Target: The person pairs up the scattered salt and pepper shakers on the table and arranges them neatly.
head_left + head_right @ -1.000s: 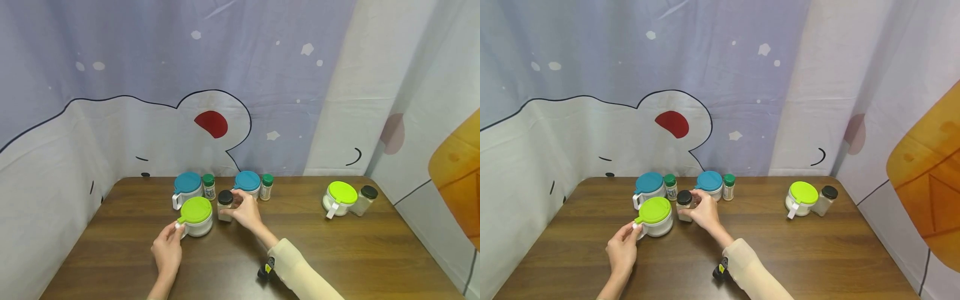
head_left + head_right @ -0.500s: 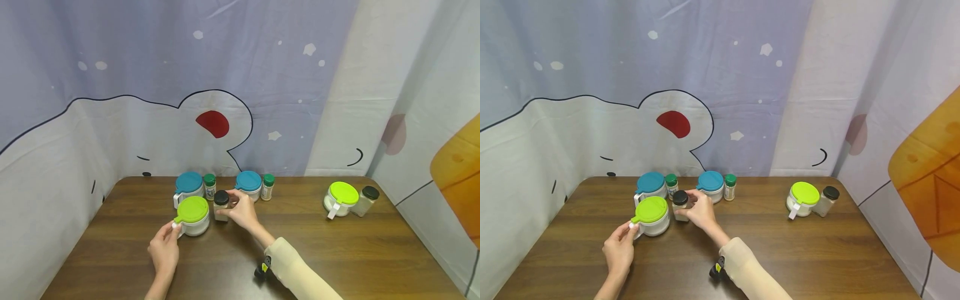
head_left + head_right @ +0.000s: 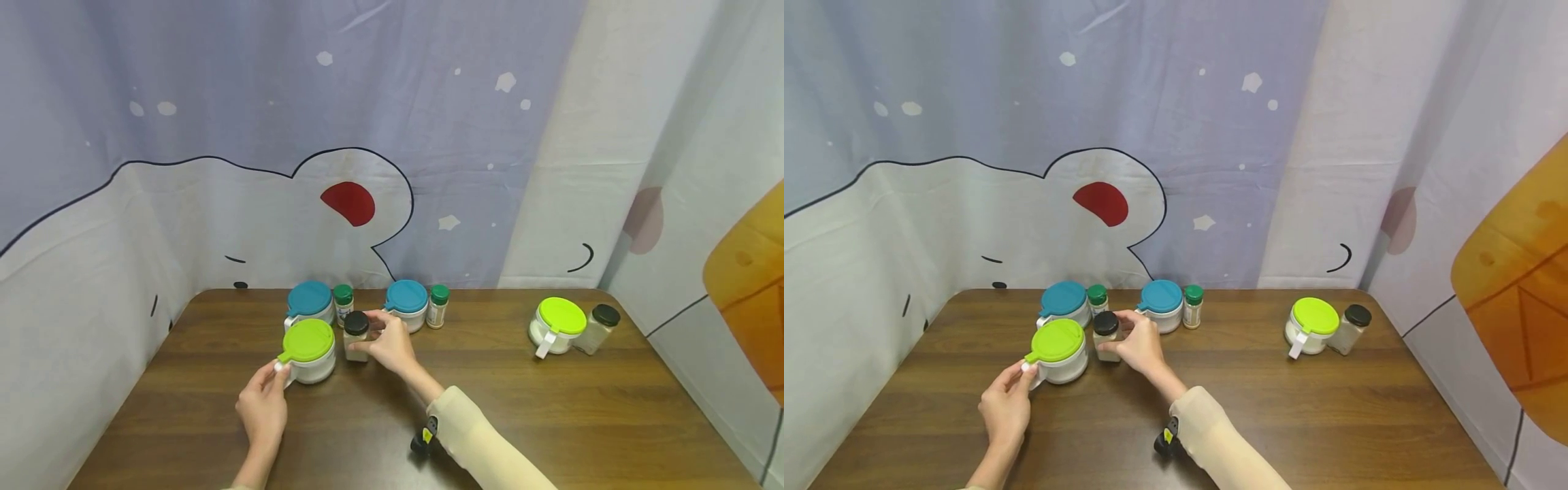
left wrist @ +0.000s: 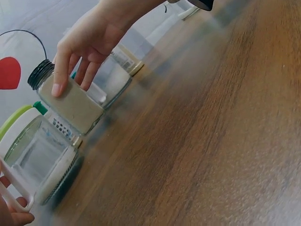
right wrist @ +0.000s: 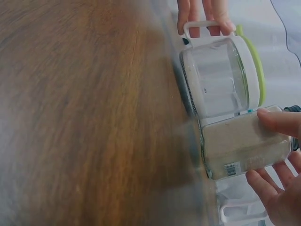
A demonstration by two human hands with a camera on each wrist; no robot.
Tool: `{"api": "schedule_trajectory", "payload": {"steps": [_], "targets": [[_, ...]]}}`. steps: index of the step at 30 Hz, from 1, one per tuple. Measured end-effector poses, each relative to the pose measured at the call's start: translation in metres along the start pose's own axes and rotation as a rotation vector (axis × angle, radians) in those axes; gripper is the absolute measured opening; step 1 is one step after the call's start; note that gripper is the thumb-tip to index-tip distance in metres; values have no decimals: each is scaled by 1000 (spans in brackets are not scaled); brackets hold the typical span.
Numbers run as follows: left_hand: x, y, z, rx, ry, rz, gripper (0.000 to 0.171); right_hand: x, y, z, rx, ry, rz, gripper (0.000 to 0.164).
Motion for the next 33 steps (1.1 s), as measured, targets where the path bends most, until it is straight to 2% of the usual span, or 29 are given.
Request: {"api": "schedule_trajectory", "payload": {"steps": [7, 18, 28, 33], "targets": [[1, 3, 3, -21, -5, 7, 27, 2, -6, 0, 23, 18, -2, 54], [8, 4, 7, -38, 20, 14, 28, -1, -15, 0, 27, 0, 23, 55], [9, 3, 9, -39, 7, -17, 28, -3, -19, -1, 32, -11, -9, 55], [12, 1, 10, -19, 15, -36, 28, -6, -21, 0, 54, -21, -9, 55]]}}
Point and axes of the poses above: each hand's wrist, its own z-axis towards the middle knuckle, its own y-axis out of the back of the hand, x = y × z, the point moved 10 cm from there along z, towards the middle knuckle, and after that the axes turned 4 degrees about z, right-handed, at the moved point
